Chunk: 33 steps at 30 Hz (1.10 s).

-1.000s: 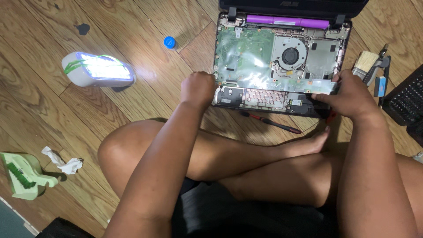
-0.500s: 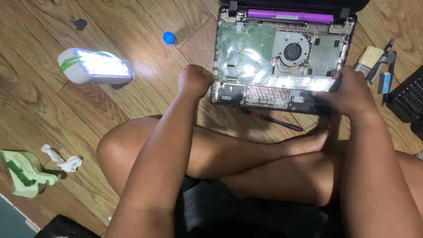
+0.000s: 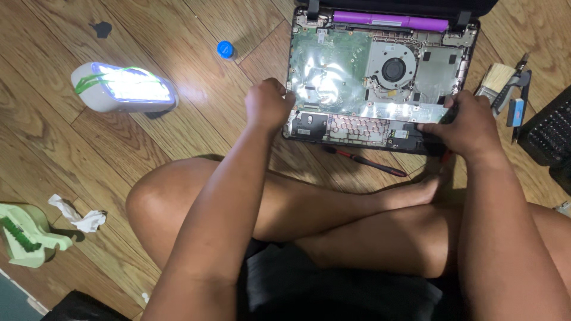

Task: The person disassembles and repairs a laptop by removing internal components like the motherboard and fan, using a screwdriver.

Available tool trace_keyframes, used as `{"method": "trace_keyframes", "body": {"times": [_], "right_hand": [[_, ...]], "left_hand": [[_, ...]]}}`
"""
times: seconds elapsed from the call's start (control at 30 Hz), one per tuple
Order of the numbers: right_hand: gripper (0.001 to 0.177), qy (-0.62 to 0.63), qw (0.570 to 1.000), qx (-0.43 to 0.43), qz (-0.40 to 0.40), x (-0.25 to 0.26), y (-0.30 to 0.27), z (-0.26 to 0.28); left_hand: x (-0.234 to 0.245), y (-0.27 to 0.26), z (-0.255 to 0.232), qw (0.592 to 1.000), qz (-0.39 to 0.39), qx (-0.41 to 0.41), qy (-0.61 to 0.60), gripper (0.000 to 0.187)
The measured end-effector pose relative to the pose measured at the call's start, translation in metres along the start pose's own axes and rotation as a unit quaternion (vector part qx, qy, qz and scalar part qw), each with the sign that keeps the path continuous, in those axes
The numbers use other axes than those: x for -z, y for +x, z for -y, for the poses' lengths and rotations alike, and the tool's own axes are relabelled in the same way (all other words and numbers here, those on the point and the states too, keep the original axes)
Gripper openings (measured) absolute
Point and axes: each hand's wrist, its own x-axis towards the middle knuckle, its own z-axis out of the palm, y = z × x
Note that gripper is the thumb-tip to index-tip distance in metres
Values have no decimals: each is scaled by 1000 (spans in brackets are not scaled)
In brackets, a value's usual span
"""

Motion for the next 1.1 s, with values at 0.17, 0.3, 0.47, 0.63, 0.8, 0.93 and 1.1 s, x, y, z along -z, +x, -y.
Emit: {"method": "trace_keyframes", "body": {"times": [0.17, 0.3, 0.47, 0.63, 0.8, 0.93, 1.1], "right_hand": [[66, 3, 1000, 2, -7, -1, 2, 1], [66, -9, 1000, -3, -10, -2, -1, 3], [70, 1, 1000, -8, -9, -3, 1, 4], [66, -16, 1000, 13, -18, -5, 2, -5], [53, 14, 999, 31, -26, -7, 8, -19], [47, 39, 998, 33, -47, -10, 11, -23], [44, 93, 995, -7, -35, -12, 12, -24]], "left_hand": [[13, 1, -10, 999, 21, 38, -15, 38], [13, 2, -20, 998, 11, 58, -33, 32], [16, 5, -25, 995, 25, 85, -46, 31], [40, -9, -55, 997, 53, 16, 55, 46], [15, -34, -96, 912, 74, -352, 199, 54], [-9, -40, -103, 885, 109, -397, 218, 51], [-18, -38, -97, 868, 97, -411, 261, 55]]}}
